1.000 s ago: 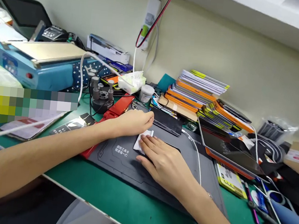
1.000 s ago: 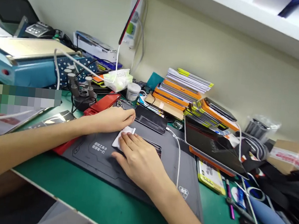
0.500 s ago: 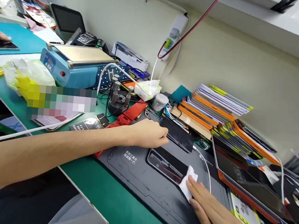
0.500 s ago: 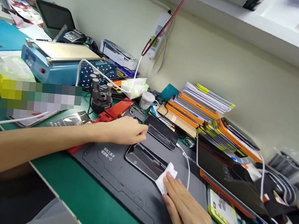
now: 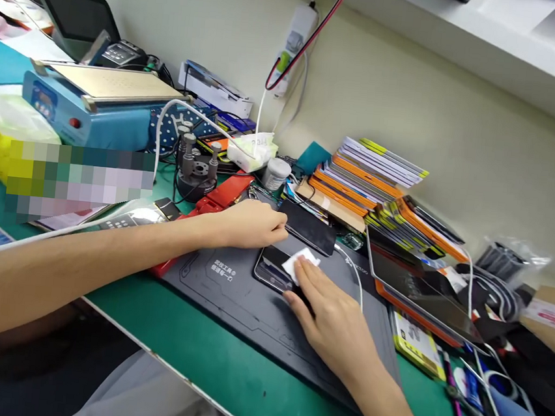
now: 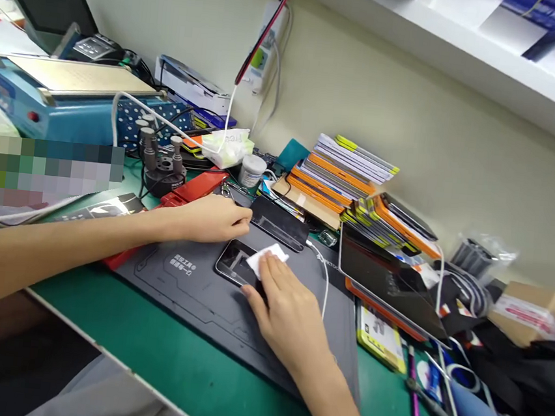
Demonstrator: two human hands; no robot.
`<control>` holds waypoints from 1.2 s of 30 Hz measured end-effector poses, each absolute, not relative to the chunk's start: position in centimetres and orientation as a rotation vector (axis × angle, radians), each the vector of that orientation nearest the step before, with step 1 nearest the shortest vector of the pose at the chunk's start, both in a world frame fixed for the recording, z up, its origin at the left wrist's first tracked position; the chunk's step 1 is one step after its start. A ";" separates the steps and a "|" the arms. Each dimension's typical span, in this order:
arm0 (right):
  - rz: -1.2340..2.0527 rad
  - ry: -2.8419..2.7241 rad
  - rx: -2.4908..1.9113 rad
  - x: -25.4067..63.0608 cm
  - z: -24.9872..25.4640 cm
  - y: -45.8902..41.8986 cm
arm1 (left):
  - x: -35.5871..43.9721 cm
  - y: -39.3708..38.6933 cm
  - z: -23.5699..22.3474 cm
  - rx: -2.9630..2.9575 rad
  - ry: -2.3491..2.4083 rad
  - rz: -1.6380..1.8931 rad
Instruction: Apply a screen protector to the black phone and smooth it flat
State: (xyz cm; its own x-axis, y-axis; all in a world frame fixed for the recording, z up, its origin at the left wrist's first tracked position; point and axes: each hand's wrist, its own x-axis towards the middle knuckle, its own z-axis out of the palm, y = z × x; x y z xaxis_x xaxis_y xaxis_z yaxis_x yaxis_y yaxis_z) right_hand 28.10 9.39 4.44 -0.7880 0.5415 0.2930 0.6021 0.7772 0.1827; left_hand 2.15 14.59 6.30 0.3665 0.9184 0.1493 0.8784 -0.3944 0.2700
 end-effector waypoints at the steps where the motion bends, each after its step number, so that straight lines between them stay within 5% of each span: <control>1: -0.378 -2.762 -0.891 27.2 4.4 9.5 | 2.2 14.6 6.2 2.470 1.652 0.420; 9: -0.239 -2.844 -0.694 22.9 4.4 10.0 | 2.1 14.7 6.2 2.443 1.765 0.376; 19: -0.128 -2.880 -0.524 28.1 5.1 7.5 | 2.7 14.4 5.4 2.473 1.702 0.391; 36: -0.504 -2.556 -0.735 29.6 4.8 9.2 | 2.4 14.7 5.9 2.401 1.691 0.535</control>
State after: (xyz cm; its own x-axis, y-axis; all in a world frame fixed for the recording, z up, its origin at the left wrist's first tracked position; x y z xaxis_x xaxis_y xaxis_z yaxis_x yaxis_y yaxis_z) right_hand 29.64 9.16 4.84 -0.7666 0.4105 0.4937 0.5673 0.7933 0.2212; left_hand 2.39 14.67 5.91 0.2985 0.9336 0.1982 0.8778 -0.3501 0.3270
